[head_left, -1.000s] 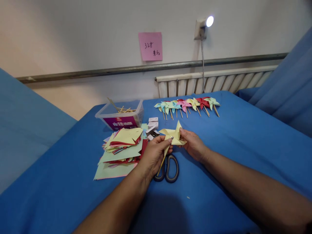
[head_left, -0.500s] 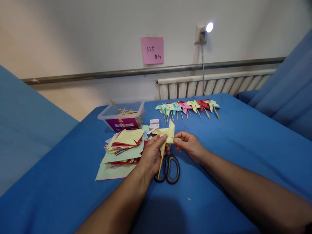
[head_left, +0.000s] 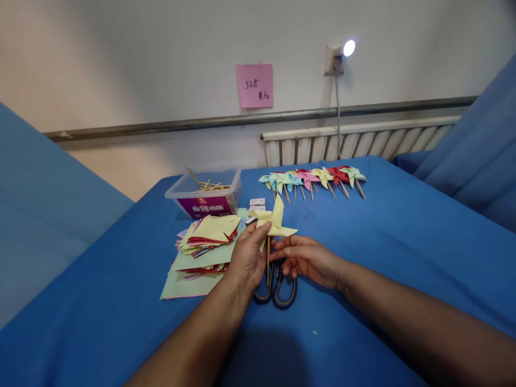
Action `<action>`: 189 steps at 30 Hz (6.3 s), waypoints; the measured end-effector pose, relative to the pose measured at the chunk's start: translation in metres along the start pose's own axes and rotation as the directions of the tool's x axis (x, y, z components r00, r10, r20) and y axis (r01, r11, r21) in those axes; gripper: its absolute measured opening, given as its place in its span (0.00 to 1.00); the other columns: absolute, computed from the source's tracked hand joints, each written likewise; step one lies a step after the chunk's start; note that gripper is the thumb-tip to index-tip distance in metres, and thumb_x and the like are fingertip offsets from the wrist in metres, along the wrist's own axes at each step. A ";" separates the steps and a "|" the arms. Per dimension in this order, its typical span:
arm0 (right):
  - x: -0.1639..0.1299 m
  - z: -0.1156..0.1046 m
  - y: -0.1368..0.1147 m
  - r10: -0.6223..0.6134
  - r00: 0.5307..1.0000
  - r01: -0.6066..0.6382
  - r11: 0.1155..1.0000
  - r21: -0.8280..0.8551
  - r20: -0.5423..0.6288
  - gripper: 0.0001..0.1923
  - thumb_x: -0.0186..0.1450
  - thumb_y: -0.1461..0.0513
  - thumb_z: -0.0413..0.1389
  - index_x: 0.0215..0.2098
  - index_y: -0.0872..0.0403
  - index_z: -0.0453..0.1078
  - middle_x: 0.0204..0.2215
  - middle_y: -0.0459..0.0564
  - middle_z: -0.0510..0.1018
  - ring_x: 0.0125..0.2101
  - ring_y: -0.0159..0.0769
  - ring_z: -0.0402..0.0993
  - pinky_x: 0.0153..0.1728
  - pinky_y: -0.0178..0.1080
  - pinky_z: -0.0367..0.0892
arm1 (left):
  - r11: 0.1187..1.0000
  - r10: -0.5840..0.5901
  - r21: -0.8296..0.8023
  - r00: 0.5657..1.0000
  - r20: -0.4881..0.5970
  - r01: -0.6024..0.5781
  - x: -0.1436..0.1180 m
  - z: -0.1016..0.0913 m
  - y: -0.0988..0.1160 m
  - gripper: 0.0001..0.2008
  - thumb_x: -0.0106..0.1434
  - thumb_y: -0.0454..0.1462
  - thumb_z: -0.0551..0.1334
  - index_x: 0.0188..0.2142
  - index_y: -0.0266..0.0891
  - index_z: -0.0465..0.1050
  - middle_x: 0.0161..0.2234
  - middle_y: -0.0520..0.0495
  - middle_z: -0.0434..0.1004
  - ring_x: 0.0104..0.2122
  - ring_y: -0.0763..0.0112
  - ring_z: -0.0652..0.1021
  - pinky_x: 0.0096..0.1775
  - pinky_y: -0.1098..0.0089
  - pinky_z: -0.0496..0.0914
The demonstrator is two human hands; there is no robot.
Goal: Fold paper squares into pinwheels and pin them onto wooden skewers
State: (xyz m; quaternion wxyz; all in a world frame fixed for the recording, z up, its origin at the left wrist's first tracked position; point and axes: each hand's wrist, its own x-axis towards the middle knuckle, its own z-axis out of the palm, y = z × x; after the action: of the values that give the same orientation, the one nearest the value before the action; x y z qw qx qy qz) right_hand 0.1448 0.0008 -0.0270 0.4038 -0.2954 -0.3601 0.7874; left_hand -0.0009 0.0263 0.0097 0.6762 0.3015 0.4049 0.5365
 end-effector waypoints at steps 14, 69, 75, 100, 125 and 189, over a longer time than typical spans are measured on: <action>0.004 0.003 0.008 -0.034 0.996 0.044 0.991 -0.127 0.078 0.18 0.51 0.59 0.69 0.33 0.55 0.66 0.20 0.39 0.72 0.16 0.22 0.63 0.16 0.28 0.54 | 0.998 0.041 -0.056 0.999 0.004 -0.041 0.001 0.004 -0.002 0.12 0.47 0.33 0.71 0.31 0.35 0.72 0.30 0.50 0.77 0.31 0.72 0.76 0.40 0.71 0.68; 0.037 -0.017 0.027 -0.262 0.964 0.178 0.773 -0.608 -0.051 0.13 0.56 0.57 0.64 0.26 0.55 0.65 0.18 0.39 0.67 0.19 0.26 0.62 0.21 0.30 0.59 | 0.987 0.155 0.063 0.985 -0.079 -0.150 0.012 -0.007 0.017 0.10 0.45 0.32 0.73 0.27 0.33 0.75 0.27 0.48 0.79 0.28 0.74 0.77 0.35 0.76 0.71; 0.040 -0.016 0.028 -0.258 0.965 0.169 0.754 -0.635 -0.051 0.09 0.56 0.62 0.63 0.26 0.54 0.65 0.18 0.39 0.67 0.20 0.26 0.61 0.22 0.30 0.58 | 0.991 0.114 0.076 0.991 -0.069 -0.108 0.017 -0.010 0.015 0.11 0.47 0.31 0.71 0.32 0.33 0.76 0.28 0.47 0.79 0.28 0.71 0.78 0.33 0.73 0.72; 0.036 -0.012 0.028 -0.225 0.971 0.131 0.783 -0.609 -0.080 0.11 0.56 0.60 0.64 0.26 0.54 0.66 0.18 0.39 0.68 0.19 0.26 0.62 0.21 0.30 0.58 | 0.997 0.066 0.043 0.994 -0.086 -0.062 0.025 -0.018 0.009 0.11 0.47 0.30 0.71 0.32 0.34 0.76 0.30 0.47 0.80 0.30 0.70 0.79 0.34 0.72 0.73; 0.123 -0.031 -0.037 -0.519 0.749 -0.251 0.352 -0.902 -0.411 0.11 0.62 0.56 0.55 0.28 0.54 0.74 0.27 0.48 0.80 0.29 0.33 0.73 0.29 0.32 0.60 | 0.994 -0.058 0.082 0.991 -0.117 0.068 0.021 -0.022 -0.004 0.12 0.58 0.35 0.64 0.42 0.34 0.72 0.38 0.39 0.80 0.31 0.71 0.79 0.31 0.74 0.71; 0.112 -0.041 -0.021 -0.485 0.774 -0.255 0.350 -0.902 -0.407 0.16 0.62 0.65 0.52 0.49 0.56 0.66 0.43 0.53 0.78 0.41 0.35 0.75 0.42 0.35 0.65 | 0.879 0.012 0.472 0.992 0.129 -0.072 0.021 -0.021 -0.025 0.09 0.51 0.33 0.64 0.34 0.35 0.72 0.29 0.44 0.79 0.25 0.73 0.74 0.30 0.73 0.66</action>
State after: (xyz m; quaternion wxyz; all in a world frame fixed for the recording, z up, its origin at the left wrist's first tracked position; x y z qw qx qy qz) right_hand 0.1290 0.1177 -0.0532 0.3154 -0.6809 -0.6067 0.2623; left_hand -0.0051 0.0401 -0.0268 0.5932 0.4991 0.4754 0.4160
